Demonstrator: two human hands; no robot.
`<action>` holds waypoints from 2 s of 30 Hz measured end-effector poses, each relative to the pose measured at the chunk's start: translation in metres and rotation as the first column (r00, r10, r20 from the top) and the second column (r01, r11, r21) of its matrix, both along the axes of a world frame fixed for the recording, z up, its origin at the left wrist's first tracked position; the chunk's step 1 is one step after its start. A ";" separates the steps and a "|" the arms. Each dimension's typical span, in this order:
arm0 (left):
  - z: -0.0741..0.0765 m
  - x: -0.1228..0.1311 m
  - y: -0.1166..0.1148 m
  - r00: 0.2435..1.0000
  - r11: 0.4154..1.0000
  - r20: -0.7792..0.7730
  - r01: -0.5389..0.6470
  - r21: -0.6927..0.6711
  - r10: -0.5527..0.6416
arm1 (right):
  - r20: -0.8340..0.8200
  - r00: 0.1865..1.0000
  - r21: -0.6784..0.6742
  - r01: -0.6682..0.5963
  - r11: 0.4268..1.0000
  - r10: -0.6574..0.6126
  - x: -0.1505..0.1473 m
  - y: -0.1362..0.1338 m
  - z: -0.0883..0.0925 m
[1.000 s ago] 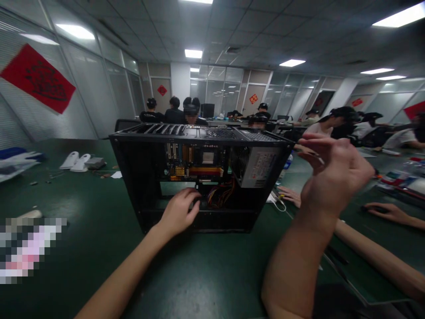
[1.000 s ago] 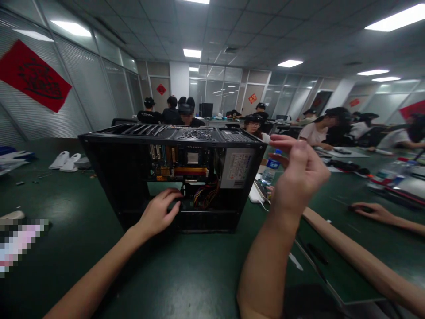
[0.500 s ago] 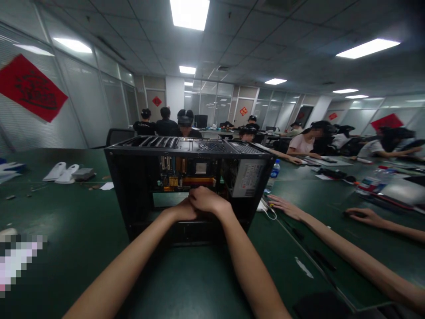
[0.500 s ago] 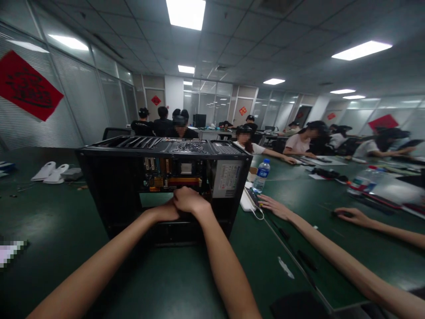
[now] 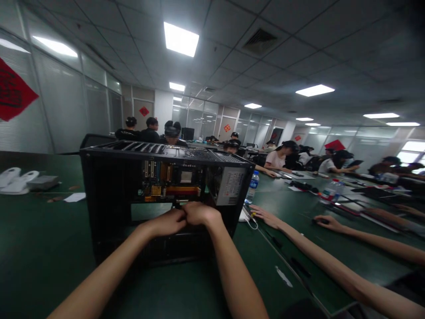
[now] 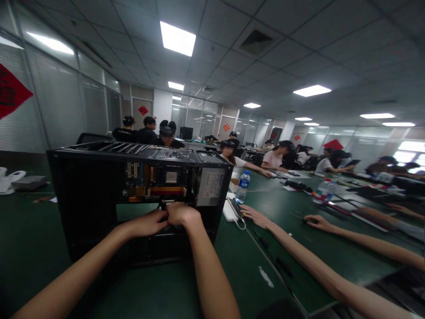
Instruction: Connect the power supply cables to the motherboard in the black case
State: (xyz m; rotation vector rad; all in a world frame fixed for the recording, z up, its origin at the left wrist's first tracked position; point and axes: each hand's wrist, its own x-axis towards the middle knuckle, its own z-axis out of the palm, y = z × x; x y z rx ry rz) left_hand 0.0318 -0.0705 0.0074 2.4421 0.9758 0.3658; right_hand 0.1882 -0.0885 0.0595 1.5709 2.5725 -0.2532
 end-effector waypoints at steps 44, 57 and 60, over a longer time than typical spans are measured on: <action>0.100 -0.028 -0.109 0.955 0.812 0.184 0.087 0.577 -0.233 | -0.975 -0.217 -0.070 0.103 0.992 -0.046 0.008 -0.066 0.048; 0.103 -0.044 -0.094 0.912 0.923 0.407 -0.120 0.366 -0.043 | -0.897 0.409 0.141 -0.094 0.986 0.167 0.000 -0.082 0.047; 0.106 -0.043 -0.100 0.908 0.937 0.412 -0.078 0.339 -0.073 | -0.910 0.359 0.154 -0.175 0.973 0.208 0.007 -0.098 0.057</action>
